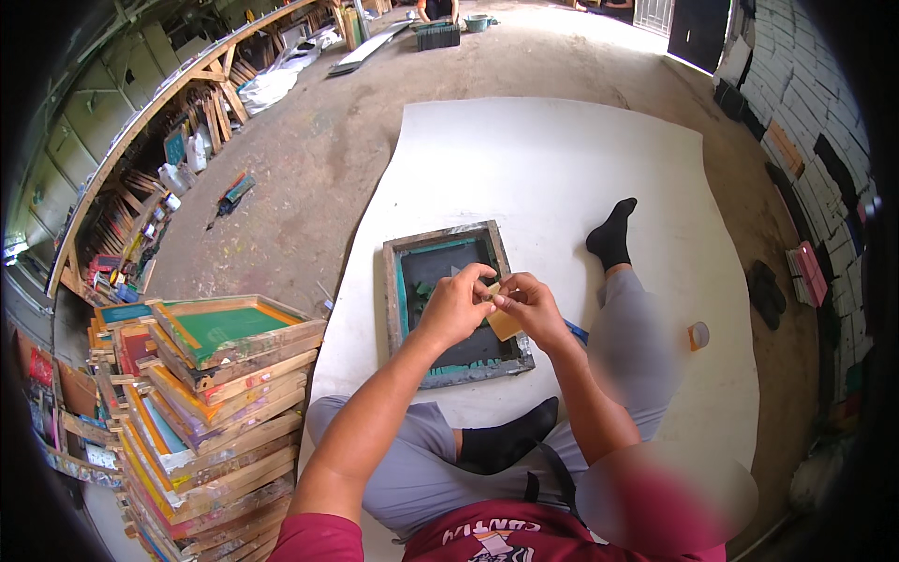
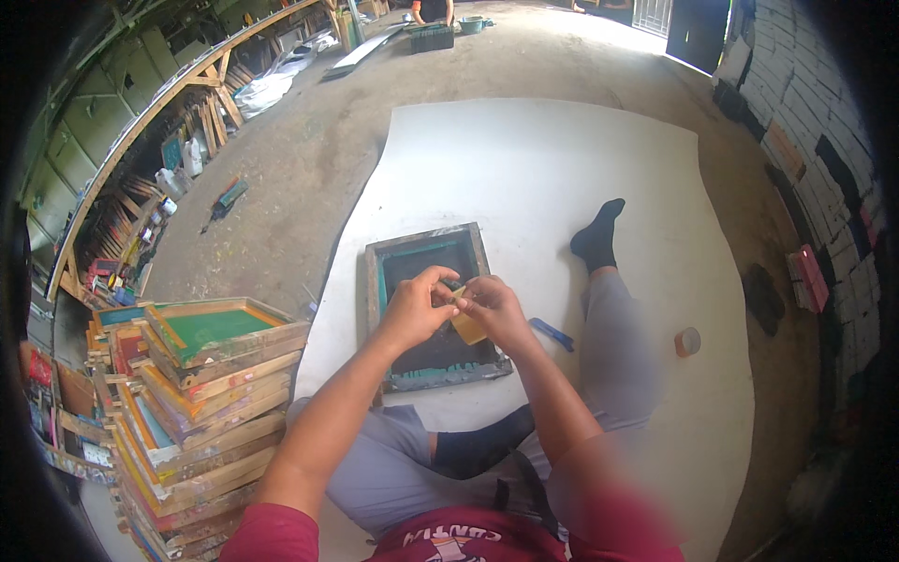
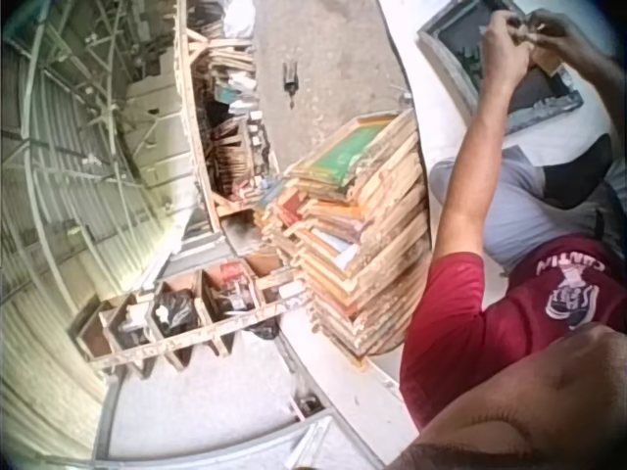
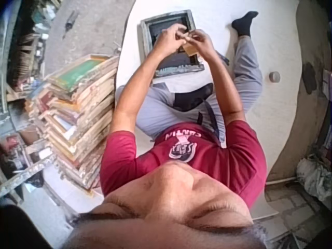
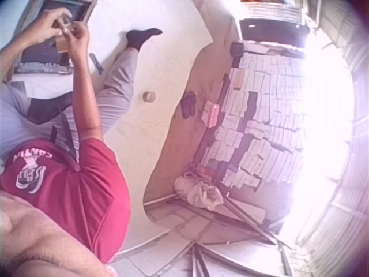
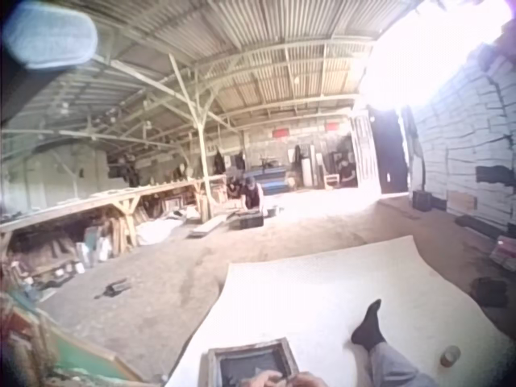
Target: The person sits on the floor and cleans two screen printing frames using a green cloth and tape. They wipe the mesh and edges of a green frame, then switch to a black frame, applying tape to the edges and wiping the mesh surface.
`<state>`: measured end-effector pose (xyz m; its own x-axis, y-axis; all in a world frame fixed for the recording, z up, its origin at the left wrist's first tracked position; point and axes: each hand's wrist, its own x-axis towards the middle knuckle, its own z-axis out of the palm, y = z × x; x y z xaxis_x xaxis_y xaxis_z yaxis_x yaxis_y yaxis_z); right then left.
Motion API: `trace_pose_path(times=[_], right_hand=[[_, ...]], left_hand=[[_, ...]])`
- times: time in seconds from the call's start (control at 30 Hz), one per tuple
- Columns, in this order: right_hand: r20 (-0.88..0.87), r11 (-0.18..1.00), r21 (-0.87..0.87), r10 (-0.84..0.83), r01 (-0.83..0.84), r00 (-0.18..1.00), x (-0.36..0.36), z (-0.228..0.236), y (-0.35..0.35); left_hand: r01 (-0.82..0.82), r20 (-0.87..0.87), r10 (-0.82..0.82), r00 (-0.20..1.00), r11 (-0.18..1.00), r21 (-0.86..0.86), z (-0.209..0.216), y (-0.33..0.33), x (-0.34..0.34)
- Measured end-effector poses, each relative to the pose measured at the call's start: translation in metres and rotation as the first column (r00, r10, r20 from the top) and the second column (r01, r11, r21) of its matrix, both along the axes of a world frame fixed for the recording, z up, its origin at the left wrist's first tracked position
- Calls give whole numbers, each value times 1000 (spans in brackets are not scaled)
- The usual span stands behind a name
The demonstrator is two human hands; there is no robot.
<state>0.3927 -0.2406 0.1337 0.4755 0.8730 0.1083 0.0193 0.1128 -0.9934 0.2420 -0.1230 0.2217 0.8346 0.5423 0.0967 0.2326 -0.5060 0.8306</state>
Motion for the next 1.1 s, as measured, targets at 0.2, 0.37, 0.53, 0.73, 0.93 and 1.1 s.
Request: trace_pose_path(times=[0.2, 0.37, 0.53, 0.73, 0.93, 1.1], right_hand=[[47, 1000, -12, -2, 2, 999, -2, 8, -7], [40, 996, -74, -52, 55, 998, -16, 19, -21], [141, 961, 178, -237, 211, 961, -35, -12, -33], [341, 955, 51, -291, 291, 894, -52, -44, -24], [370, 903, 284, -413, 322, 832, -54, -38, -10], [623, 948, 291, -291, 131, 726, -28, -15, -4]], left_hand=[[48, -53, -46, 998, 998, 33, 9, 0, 2], [0, -117, 0, 993, 1000, 3, 18, 1, 5], [9, -135, -8, 991, 1000, 6, 18, 4, 10], [-42, -128, 33, 991, 997, -69, 18, 15, 6], [-125, -19, 123, 992, 977, -172, 14, 30, -11], [-165, 53, 204, 977, 895, -414, -7, 45, -30]])
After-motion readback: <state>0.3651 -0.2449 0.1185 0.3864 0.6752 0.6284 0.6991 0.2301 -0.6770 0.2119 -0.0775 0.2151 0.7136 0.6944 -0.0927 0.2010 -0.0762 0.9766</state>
